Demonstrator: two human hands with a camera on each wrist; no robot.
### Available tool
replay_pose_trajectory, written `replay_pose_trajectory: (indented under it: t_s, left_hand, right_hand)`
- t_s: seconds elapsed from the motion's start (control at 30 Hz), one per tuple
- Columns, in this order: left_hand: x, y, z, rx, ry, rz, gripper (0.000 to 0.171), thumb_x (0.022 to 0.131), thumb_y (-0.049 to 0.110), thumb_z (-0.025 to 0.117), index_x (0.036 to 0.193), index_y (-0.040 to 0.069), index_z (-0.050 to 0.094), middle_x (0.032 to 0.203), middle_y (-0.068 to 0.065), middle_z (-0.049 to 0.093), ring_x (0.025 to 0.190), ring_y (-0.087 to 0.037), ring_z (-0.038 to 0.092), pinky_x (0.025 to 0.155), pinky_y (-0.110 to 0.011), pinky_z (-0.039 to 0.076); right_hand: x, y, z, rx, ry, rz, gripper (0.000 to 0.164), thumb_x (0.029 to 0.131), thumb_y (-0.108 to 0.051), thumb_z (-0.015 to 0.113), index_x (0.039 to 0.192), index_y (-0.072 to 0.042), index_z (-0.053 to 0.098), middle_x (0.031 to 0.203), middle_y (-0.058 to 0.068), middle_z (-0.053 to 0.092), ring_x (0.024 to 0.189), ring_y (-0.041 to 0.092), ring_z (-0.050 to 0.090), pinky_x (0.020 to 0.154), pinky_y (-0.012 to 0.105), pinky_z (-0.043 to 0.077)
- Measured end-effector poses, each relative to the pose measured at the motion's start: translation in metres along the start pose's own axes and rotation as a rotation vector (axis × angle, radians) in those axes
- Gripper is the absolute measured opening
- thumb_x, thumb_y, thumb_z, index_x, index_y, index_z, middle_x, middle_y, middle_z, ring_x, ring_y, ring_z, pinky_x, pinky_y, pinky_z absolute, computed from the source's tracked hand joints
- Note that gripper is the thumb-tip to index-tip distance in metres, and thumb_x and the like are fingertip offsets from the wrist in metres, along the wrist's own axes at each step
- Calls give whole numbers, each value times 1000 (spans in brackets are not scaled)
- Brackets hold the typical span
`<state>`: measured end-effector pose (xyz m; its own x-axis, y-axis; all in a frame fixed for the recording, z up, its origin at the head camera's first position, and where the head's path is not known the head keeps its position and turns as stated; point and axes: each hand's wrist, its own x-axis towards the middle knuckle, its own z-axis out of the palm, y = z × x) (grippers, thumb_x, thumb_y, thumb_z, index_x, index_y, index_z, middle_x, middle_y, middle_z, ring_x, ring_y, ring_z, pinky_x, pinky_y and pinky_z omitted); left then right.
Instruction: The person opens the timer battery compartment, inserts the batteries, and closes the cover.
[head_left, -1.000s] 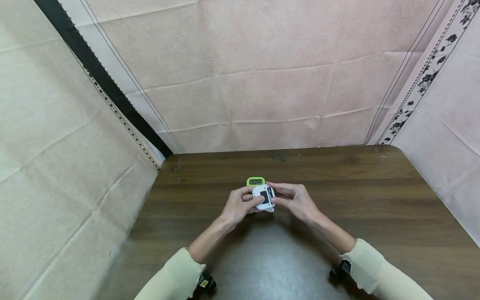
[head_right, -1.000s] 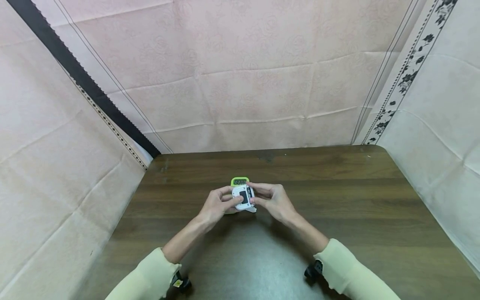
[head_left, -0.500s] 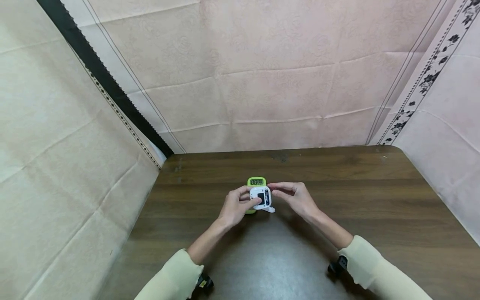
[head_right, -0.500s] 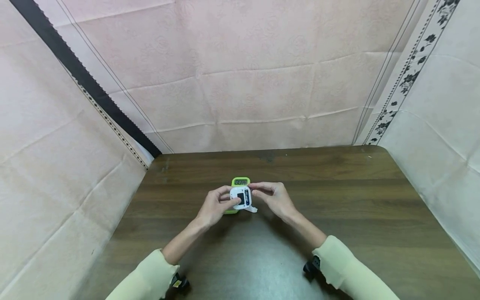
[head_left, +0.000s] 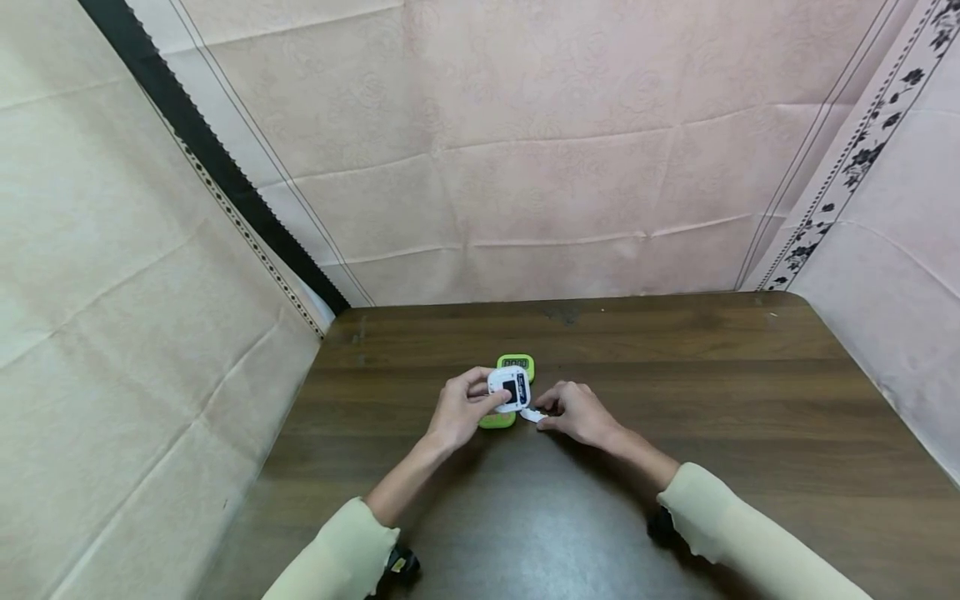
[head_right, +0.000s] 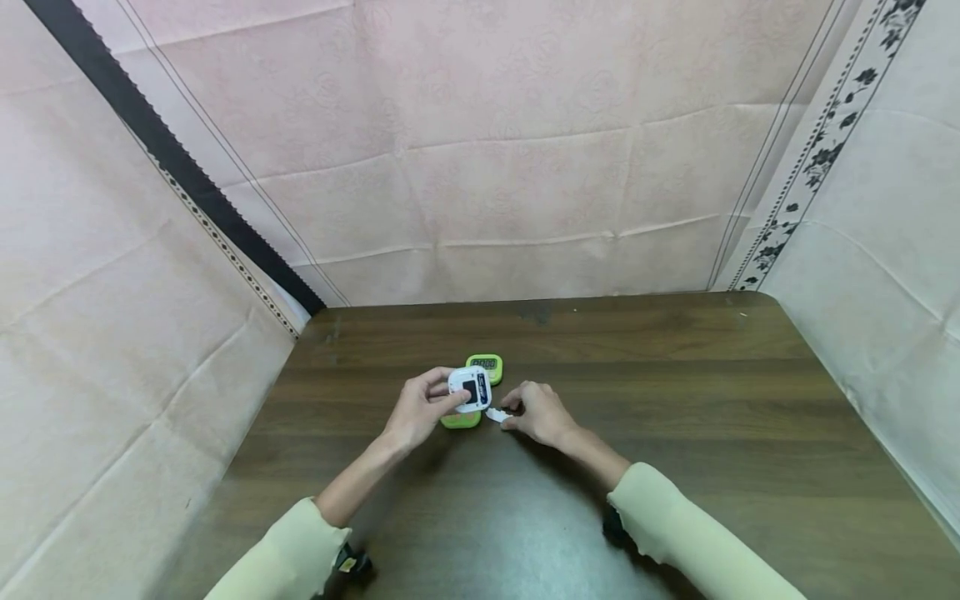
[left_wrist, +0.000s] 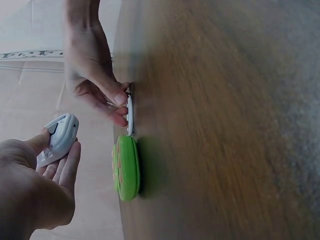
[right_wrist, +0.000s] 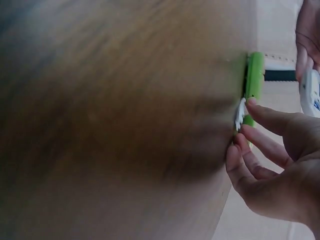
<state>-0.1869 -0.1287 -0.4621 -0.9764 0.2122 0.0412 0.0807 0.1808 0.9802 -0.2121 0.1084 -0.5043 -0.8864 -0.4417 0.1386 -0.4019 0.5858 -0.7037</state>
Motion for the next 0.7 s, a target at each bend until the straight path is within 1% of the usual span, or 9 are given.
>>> replay_pose_trajectory:
  t_s: [0.1, 0.27, 0.33, 0.43, 0.57, 0.7]
  left_hand:
    - [0, 1, -1, 7, -4, 4, 30, 99, 8, 77, 126, -3, 69, 115, -21, 77, 105, -32, 77, 86, -50, 64]
    - [-1, 3, -2, 25, -9, -11, 30, 100, 11, 77, 127, 0, 69, 116, -17, 78, 106, -29, 77, 86, -47, 65]
    - [-2, 3, -2, 24, -10, -21, 30, 100, 11, 77, 127, 2, 69, 117, -15, 78, 106, -28, 77, 87, -47, 64]
    - [-2, 3, -3, 24, -12, -25, 31, 100, 12, 77, 127, 2, 69, 117, -15, 78, 106, -28, 77, 86, -46, 65]
    - [-2, 3, -3, 21, -13, -25, 30, 100, 12, 77, 127, 2, 69, 117, -15, 78, 106, -27, 77, 84, -41, 65]
    - [-2, 2, -3, 7, -17, -19, 30, 100, 11, 77, 127, 0, 69, 117, -17, 78, 105, -28, 77, 83, -40, 65]
  right_hand:
    - [0, -3, 6, -74, 29, -35, 24, 81, -9, 94, 102, -2, 82, 87, 7, 67, 78, 22, 63, 64, 28, 50]
    - [0, -8, 11, -156, 51, -65, 18, 83, -7, 92, 98, -4, 82, 88, 4, 68, 78, 17, 63, 65, 30, 53]
    - [0, -9, 12, -158, 53, -70, 14, 84, -4, 90, 96, -5, 82, 88, 3, 69, 78, 16, 64, 66, 31, 54]
    - [-1, -9, 13, -154, 61, -77, 13, 83, 1, 88, 93, -4, 82, 88, 2, 70, 77, 15, 64, 65, 30, 55]
    - [-2, -6, 13, -140, 73, -84, 13, 80, 0, 86, 91, -4, 80, 87, 1, 69, 76, 14, 64, 64, 28, 54]
    - [-4, -2, 13, -78, 94, -75, 14, 79, 0, 84, 90, -5, 77, 85, 0, 67, 74, 14, 63, 63, 26, 53]
